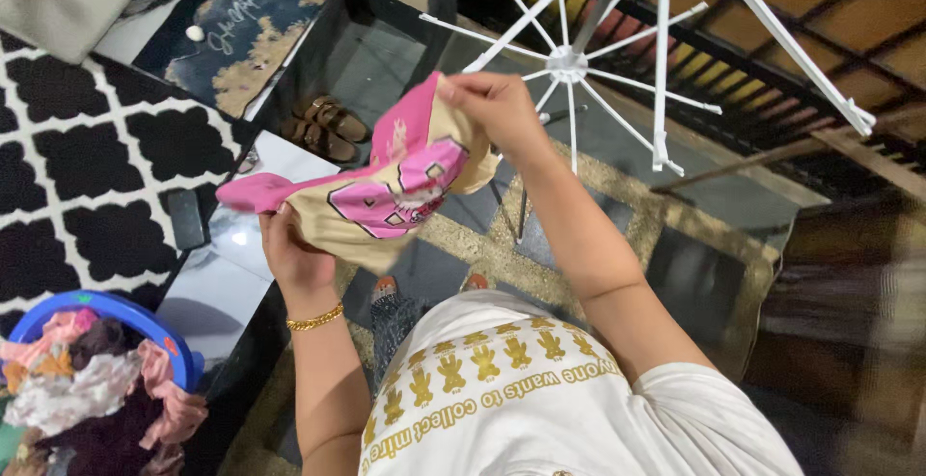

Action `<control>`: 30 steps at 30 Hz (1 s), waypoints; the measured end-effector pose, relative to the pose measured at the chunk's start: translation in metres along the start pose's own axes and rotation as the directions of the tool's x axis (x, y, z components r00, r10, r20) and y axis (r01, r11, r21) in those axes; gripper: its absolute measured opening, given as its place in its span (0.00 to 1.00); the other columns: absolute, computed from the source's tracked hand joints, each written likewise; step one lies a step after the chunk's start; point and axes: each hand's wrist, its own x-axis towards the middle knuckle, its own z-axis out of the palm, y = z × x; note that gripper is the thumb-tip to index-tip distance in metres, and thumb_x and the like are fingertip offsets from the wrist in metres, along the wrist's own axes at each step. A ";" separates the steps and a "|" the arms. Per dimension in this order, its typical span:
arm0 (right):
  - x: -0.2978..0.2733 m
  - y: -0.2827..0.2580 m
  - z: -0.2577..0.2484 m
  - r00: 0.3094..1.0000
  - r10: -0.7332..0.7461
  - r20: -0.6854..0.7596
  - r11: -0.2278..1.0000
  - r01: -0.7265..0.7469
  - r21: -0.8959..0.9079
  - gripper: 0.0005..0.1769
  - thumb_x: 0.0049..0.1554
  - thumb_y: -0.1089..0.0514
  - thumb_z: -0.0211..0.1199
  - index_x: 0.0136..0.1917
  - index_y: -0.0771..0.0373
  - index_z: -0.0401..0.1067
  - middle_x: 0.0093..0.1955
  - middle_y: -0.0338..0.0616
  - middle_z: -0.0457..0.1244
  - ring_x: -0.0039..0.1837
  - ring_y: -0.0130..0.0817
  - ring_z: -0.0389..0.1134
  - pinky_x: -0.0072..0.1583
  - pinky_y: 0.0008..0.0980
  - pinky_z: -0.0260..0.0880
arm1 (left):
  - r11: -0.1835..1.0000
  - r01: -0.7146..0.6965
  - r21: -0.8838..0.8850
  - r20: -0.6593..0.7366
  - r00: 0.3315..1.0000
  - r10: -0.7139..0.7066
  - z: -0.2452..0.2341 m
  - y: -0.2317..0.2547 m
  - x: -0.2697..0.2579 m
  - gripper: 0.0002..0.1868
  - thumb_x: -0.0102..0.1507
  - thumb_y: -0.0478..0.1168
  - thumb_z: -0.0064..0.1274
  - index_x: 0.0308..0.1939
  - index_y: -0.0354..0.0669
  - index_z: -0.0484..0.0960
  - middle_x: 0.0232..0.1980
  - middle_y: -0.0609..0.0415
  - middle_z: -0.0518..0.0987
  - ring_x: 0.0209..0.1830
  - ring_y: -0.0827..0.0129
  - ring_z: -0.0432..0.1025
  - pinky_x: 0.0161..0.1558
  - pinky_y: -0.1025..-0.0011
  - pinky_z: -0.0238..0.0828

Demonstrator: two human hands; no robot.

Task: The person takes various items of clothing from a plastic basket and hangs them on a multi-arm laundry rack by hand.

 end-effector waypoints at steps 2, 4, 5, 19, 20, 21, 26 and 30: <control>0.019 0.007 -0.007 1.000 0.026 -0.015 0.995 -0.024 0.093 0.12 0.58 0.58 0.70 0.53 0.65 0.82 0.44 0.41 0.74 0.41 0.23 0.72 0.45 0.23 0.73 | 0.999 -0.045 -0.004 -0.072 0.996 0.045 0.008 -0.003 -0.007 0.13 0.69 0.33 0.47 0.57 0.41 0.74 0.57 0.53 0.79 0.59 0.62 0.76 0.63 0.61 0.74; 0.037 0.017 -0.021 0.998 0.052 -0.037 0.982 -0.045 0.184 0.12 0.58 0.57 0.69 0.53 0.65 0.82 0.44 0.41 0.74 0.41 0.25 0.73 0.45 0.24 0.74 | 0.996 -0.083 -0.007 -0.137 0.987 0.081 0.011 -0.012 -0.009 0.11 0.68 0.32 0.47 0.55 0.40 0.74 0.56 0.52 0.79 0.57 0.62 0.77 0.61 0.62 0.77; 0.043 0.023 -0.030 0.988 0.015 -0.154 0.994 0.002 0.113 0.11 0.57 0.57 0.69 0.52 0.64 0.82 0.44 0.40 0.74 0.42 0.24 0.72 0.46 0.23 0.73 | 0.997 -0.072 0.014 -0.163 0.984 0.073 0.010 -0.017 -0.011 0.11 0.68 0.31 0.46 0.54 0.38 0.75 0.54 0.51 0.80 0.54 0.62 0.78 0.58 0.63 0.79; 0.171 0.088 -0.203 0.769 -0.204 -0.606 0.844 0.452 0.289 0.17 0.61 0.56 0.70 0.58 0.72 0.80 0.46 0.38 0.69 0.46 0.25 0.63 0.46 0.26 0.60 | 0.748 -0.333 0.574 0.391 0.914 0.107 0.082 -0.160 0.056 0.11 0.74 0.31 0.48 0.55 0.27 0.80 0.49 0.55 0.81 0.46 0.75 0.75 0.52 0.73 0.75; 0.180 0.090 -0.212 0.738 -0.238 -0.632 0.835 0.487 0.255 0.18 0.61 0.57 0.70 0.59 0.71 0.78 0.50 0.39 0.70 0.50 0.26 0.66 0.52 0.26 0.64 | 0.786 -0.260 0.561 0.353 0.934 0.056 0.089 -0.163 0.061 0.10 0.74 0.31 0.47 0.55 0.27 0.81 0.48 0.54 0.82 0.45 0.75 0.76 0.50 0.73 0.77; 0.187 0.091 -0.218 0.706 -0.271 -0.654 0.825 0.520 0.219 0.19 0.60 0.57 0.69 0.61 0.70 0.76 0.53 0.41 0.72 0.55 0.26 0.70 0.57 0.26 0.68 | 0.819 -0.184 0.543 0.315 0.949 0.004 0.096 -0.166 0.064 0.10 0.74 0.31 0.46 0.54 0.28 0.81 0.47 0.54 0.82 0.44 0.75 0.77 0.49 0.72 0.80; 0.197 0.099 -0.226 0.647 -0.554 -0.524 0.739 0.672 0.048 0.20 0.66 0.56 0.61 0.66 0.71 0.71 0.55 0.44 0.69 0.55 0.28 0.69 0.58 0.30 0.68 | 0.840 -0.131 0.527 0.318 0.947 -0.052 0.118 -0.173 0.073 0.12 0.72 0.32 0.43 0.54 0.29 0.81 0.49 0.51 0.82 0.46 0.72 0.78 0.40 0.71 0.82; 0.179 0.091 -0.219 0.569 -0.691 -0.446 0.719 0.605 -0.341 0.18 0.72 0.61 0.55 0.71 0.64 0.56 0.55 0.42 0.67 0.54 0.29 0.68 0.56 0.28 0.68 | 0.870 -0.068 0.488 0.303 0.948 -0.096 0.119 -0.180 0.084 0.13 0.73 0.30 0.42 0.54 0.28 0.82 0.47 0.49 0.82 0.42 0.69 0.78 0.38 0.69 0.81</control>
